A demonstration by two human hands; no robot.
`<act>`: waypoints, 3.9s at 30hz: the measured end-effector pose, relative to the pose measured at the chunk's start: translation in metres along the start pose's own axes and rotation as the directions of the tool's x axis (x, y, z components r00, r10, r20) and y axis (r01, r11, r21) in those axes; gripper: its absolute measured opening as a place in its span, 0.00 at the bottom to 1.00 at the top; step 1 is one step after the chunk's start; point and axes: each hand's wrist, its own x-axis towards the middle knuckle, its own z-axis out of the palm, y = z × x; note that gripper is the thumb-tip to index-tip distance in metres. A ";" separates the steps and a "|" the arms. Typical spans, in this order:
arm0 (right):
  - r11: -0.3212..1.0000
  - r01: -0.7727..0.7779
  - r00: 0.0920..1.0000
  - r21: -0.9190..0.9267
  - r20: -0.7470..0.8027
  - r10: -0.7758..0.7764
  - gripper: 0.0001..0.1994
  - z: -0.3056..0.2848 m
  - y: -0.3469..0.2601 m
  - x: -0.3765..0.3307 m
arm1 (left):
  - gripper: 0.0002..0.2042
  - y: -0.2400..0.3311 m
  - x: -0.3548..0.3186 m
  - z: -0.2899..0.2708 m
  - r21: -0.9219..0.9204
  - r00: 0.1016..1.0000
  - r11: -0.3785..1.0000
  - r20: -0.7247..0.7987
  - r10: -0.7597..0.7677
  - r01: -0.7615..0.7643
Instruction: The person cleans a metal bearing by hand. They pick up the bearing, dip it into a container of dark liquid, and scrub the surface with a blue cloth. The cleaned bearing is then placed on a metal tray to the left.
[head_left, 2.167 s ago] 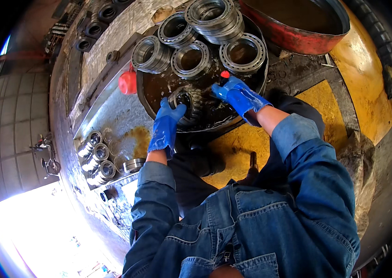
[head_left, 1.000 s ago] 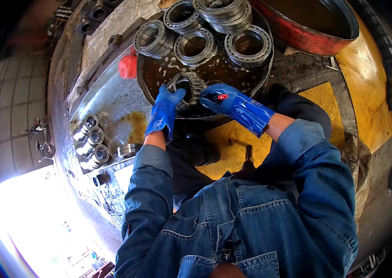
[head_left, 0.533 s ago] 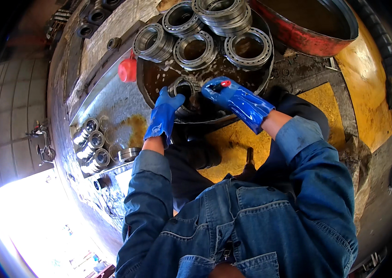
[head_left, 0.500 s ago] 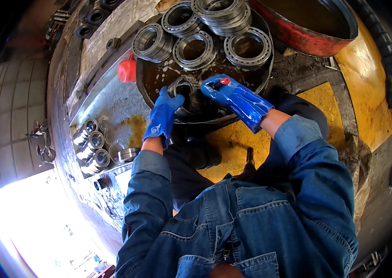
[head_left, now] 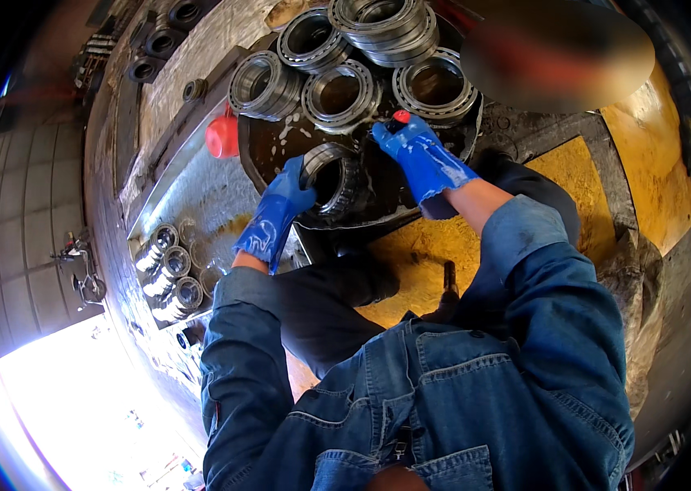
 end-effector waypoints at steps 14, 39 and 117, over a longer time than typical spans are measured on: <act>0.982 -0.018 0.995 -0.190 0.096 0.037 0.23 -0.044 -0.039 -0.034 | 0.18 0.001 0.006 -0.004 0.348 0.575 0.588 -0.153 0.804 -0.730; 0.991 -0.006 0.988 -0.133 0.151 0.026 0.25 -0.063 -0.057 -0.053 | 0.36 0.018 -0.027 0.058 -0.698 0.977 0.716 -0.126 -0.171 0.036; 0.951 0.131 0.876 0.280 0.416 -0.243 0.17 -0.042 -0.042 -0.058 | 0.13 0.006 -0.020 0.016 -0.528 0.996 0.847 0.030 0.087 -0.058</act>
